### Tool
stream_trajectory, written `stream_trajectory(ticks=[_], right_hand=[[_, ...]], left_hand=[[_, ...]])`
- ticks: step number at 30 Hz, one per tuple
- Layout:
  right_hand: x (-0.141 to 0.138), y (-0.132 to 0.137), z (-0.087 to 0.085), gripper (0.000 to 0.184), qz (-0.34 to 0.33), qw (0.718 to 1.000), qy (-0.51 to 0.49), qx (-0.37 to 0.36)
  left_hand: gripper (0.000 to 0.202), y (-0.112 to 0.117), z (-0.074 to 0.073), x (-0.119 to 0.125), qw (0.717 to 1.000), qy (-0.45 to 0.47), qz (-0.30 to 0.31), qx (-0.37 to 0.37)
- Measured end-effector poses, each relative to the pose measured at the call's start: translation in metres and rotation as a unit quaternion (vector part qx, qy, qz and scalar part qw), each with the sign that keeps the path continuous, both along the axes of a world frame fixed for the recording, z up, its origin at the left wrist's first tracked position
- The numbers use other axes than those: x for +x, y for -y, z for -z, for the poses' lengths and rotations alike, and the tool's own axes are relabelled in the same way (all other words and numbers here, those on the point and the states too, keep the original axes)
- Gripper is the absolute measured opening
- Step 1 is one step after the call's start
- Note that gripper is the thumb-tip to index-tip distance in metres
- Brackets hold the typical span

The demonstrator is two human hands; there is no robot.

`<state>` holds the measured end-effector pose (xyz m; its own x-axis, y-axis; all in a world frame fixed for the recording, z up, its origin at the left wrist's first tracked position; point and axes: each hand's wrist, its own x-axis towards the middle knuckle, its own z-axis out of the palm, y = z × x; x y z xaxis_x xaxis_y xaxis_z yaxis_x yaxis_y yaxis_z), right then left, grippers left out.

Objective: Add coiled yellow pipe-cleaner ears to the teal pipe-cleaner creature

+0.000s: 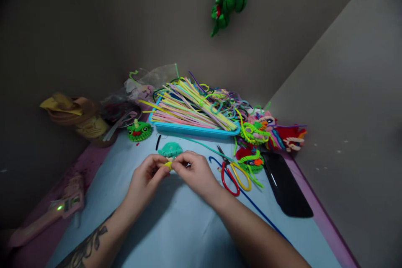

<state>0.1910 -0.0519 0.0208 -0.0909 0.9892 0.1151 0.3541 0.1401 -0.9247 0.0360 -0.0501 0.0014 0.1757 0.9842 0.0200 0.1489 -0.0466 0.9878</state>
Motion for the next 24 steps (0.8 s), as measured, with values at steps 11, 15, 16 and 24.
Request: stream_trajectory(ticks=[11,15,16,24], right_hand=[[-0.001,-0.002,0.006,0.013,0.010,0.993,-0.105,-0.054],[0.010,-0.007,0.006,0.015,-0.005,0.989,-0.132,-0.074],[0.011,-0.008,0.006,0.016,-0.008,0.988,-0.133,-0.074],[0.010,-0.008,0.007,0.020,-0.027,0.985,-0.150,-0.080]], left_hand=[[0.033,-0.005,-0.006,0.001,0.987,0.113,0.008,-0.112],[0.037,-0.010,-0.009,-0.004,0.991,0.087,0.034,-0.101],[0.035,-0.011,-0.010,-0.005,0.993,0.067,0.044,-0.091],[0.034,-0.006,-0.013,-0.004,0.995,-0.037,0.077,-0.052]])
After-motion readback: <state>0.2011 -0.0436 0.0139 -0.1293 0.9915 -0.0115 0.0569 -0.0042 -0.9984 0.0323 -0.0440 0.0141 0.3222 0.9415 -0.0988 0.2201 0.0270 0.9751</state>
